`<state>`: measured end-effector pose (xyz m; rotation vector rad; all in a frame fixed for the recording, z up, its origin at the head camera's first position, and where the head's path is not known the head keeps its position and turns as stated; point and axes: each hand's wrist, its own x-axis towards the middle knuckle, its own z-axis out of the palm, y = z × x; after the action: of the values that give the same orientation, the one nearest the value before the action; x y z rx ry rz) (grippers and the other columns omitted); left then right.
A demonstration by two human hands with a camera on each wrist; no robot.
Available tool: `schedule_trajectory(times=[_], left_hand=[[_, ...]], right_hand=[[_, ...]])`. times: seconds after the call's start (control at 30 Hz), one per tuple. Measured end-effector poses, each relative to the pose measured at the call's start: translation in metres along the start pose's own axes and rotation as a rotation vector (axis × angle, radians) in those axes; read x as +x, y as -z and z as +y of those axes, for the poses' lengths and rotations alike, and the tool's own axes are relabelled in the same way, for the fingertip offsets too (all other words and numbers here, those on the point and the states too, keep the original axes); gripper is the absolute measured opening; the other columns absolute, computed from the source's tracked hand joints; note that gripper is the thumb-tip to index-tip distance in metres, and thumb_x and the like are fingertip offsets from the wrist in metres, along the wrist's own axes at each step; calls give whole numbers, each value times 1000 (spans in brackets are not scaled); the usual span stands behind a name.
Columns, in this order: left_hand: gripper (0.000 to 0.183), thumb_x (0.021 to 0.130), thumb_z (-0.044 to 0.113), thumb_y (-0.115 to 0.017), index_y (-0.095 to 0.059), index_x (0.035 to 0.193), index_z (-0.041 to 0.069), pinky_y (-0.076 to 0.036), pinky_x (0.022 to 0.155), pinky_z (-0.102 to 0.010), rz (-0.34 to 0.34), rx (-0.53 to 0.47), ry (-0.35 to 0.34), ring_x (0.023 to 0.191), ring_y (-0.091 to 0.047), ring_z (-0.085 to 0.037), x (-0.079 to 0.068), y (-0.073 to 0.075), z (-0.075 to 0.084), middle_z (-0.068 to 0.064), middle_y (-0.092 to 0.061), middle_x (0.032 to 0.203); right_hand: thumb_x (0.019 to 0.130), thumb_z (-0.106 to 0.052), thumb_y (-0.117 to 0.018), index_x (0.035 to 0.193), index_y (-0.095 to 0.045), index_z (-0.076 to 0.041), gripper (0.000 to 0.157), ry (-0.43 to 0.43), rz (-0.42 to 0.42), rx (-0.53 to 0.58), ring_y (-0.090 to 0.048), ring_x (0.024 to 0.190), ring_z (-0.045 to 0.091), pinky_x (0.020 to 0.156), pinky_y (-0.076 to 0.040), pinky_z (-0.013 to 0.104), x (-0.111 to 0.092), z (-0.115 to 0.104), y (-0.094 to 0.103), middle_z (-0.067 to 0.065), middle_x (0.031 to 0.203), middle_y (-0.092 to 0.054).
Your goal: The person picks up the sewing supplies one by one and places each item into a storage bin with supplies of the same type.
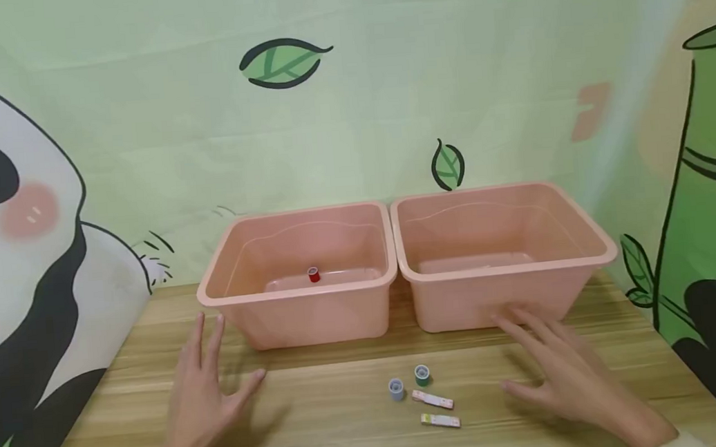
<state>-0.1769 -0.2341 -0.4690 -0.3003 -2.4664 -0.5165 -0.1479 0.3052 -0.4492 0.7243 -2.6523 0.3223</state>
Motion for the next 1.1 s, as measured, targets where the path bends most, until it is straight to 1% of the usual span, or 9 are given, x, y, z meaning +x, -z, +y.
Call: schedule_trajectory(times=[0.07, 0.17, 0.23, 0.3, 0.43, 0.53, 0.7, 0.93, 1.1], left_hand=[[110, 77, 53, -83, -23, 165, 26, -39, 103, -74, 3, -19, 26, 143, -34, -53, 4, 4, -1, -17, -14, 170], [110, 79, 49, -84, -19, 165, 29, -46, 90, -77, 8, -48, 64, 141, -36, -54, 12, 10, -4, -14, -12, 171], [110, 79, 43, -85, -20, 165, 26, -45, 90, -78, 31, -94, 58, 141, -34, -55, 19, 13, -7, -15, -12, 171], [110, 79, 38, -86, -20, 165, 23, -43, 94, -78, 55, -132, 43, 144, -31, -54, 26, 17, -10, -15, -12, 171], [109, 81, 34, -85, -16, 166, 26, -38, 100, -79, 65, -200, 46, 150, -22, -49, 40, 23, -14, -13, -9, 171], [107, 86, 37, -81, -10, 166, 31, -36, 101, -79, 33, -224, 85, 152, -20, -46, 51, 27, -16, -9, -4, 172], [99, 93, 41, -73, -6, 166, 31, -31, 102, -82, -19, -269, 141, 155, -13, -41, 67, 29, -19, -7, 0, 172], [91, 100, 43, -64, 0, 165, 36, -37, 104, -76, -104, -359, 186, 142, -37, -44, 78, 25, -25, -7, -5, 172], [86, 103, 46, -58, 3, 163, 43, -41, 107, -69, -173, -480, 227, 142, -39, -46, 86, 21, -25, -10, -11, 171]], right_hand=[[78, -49, -87, 158, -42, -23, 96, 15, -3, 27, -40, 142, 39, 120, -31, 45, 4, -1, -1, 10, 159, -42], [78, -46, -88, 157, -43, -21, 95, 58, 9, 82, -40, 142, 35, 119, -18, 20, 10, -1, -5, 8, 158, -43], [78, -44, -89, 156, -45, -21, 93, 72, 12, 118, -43, 140, 34, 114, -11, 10, 14, -4, -8, 8, 156, -45], [79, -43, -88, 155, -46, -20, 90, 76, 7, 146, -45, 138, 34, 117, -19, 16, 17, -7, -11, 8, 153, -48], [82, -42, -86, 154, -48, -22, 83, 59, -22, 191, -49, 134, 36, 109, -43, 46, 22, -14, -17, 10, 150, -52], [83, -41, -86, 152, -50, -22, 81, 41, -46, 230, -50, 134, 34, 102, -47, 60, 26, -19, -22, 9, 148, -53], [85, -38, -85, 148, -54, -19, 73, 23, -88, 273, -53, 131, 30, 101, -50, 58, 34, -27, -31, 6, 145, -56], [86, -41, -84, 144, -56, -13, 70, 18, -146, 304, -59, 120, 20, 96, -55, 50, 37, -35, -44, -2, 133, -62], [85, -42, -83, 139, -60, -11, 66, 32, -169, 318, -60, 115, 18, 95, -55, 49, 40, -38, -51, -3, 123, -66]])
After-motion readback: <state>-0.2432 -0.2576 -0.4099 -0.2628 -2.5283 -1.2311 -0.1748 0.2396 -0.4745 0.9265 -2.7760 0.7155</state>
